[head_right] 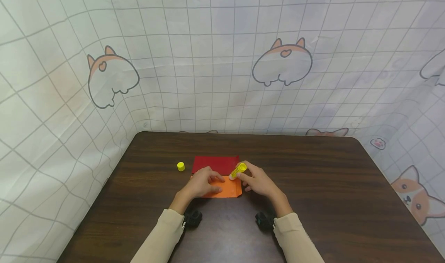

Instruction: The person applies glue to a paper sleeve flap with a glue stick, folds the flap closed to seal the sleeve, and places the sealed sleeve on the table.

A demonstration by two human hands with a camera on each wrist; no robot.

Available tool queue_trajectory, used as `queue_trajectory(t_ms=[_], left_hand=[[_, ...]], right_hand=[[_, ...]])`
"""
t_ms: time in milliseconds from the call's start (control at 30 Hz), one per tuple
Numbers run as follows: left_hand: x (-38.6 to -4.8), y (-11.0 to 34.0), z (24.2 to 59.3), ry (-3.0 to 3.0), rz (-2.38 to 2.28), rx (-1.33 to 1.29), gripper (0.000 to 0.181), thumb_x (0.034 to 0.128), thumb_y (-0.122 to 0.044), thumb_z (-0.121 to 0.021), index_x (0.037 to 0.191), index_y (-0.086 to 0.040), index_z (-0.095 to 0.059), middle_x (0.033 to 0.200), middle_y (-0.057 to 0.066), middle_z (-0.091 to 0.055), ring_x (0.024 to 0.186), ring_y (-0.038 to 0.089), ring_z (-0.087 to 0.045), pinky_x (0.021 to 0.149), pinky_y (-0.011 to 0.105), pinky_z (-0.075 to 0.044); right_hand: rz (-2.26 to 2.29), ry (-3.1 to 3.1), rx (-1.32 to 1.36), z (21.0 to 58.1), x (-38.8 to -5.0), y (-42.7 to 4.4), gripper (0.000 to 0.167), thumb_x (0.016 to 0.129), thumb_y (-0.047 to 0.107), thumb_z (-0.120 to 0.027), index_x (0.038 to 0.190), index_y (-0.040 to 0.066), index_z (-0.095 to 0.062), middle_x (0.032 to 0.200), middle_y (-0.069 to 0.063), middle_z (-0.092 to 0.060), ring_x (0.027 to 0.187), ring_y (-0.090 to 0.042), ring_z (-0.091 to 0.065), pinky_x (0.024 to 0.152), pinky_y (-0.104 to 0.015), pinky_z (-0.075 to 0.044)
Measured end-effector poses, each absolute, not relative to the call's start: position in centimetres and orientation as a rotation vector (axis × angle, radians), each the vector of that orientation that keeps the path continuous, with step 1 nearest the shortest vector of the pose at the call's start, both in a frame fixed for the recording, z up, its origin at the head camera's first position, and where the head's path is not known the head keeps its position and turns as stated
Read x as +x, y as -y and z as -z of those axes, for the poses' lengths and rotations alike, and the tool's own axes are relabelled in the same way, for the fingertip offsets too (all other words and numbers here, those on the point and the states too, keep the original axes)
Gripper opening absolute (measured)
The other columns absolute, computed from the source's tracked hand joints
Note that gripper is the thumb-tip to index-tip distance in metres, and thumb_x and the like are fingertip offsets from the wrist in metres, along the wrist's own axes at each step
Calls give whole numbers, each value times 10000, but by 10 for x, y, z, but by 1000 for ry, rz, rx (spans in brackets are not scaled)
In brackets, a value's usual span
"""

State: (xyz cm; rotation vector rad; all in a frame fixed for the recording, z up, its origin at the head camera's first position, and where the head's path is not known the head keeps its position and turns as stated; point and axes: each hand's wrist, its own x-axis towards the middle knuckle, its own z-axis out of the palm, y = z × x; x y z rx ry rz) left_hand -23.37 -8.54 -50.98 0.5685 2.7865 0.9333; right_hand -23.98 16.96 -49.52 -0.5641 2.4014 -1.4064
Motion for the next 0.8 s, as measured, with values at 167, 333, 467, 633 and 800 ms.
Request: queue_trajectory(t_ms=[167, 333, 467, 633, 800], left_hand=[[-234, 85, 510, -2791, -931, 571, 252, 834, -301, -853, 1076, -256, -801, 1018, 3, -606, 976, 160, -553, 878, 397, -414], [-233, 86, 509, -2785, -937, 564, 255, 831, -304, -854, 1076, -260, -799, 1013, 2, -599, 971, 154, -549, 874, 394, -412], [-233, 86, 508, -2780, -941, 565, 255, 834, -304, -852, 1080, -259, -798, 1021, 5, -600, 980, 157, -550, 882, 404, -415], [-233, 86, 508, -2783, -932, 570, 257, 838, -296, -849, 1087, -257, -798, 1024, 9, -604, 986, 160, -553, 885, 401, -414], [-232, 85, 508, -2786, -929, 571, 258, 837, -290, -849, 1087, -254, -798, 1012, 10, -599, 971, 158, -550, 869, 382, -409]], right_hand=[[1406, -2396, -568, 495, -238, -170, 333, 1068, 216, -552, 1352, 48, -515, 1140, -267, -636, 884, -337, -627, 744, -480, -622], [1395, -2404, -558, 494, -237, -172, 326, 1057, 312, -572, 1302, 98, -545, 1129, -198, -658, 886, -286, -631, 739, -415, -626], [1400, -2392, -558, 494, -237, -172, 327, 1052, 339, -578, 1262, 88, -559, 1088, -187, -659, 874, -277, -630, 731, -395, -625], [1397, -2375, -573, 495, -238, -172, 338, 1052, 344, -578, 1254, 73, -567, 1078, -185, -661, 877, -275, -630, 739, -398, -624], [1396, -2357, -574, 494, -236, -172, 343, 1048, 325, -588, 1265, 60, -575, 1113, -185, -663, 894, -279, -642, 761, -423, -622]])
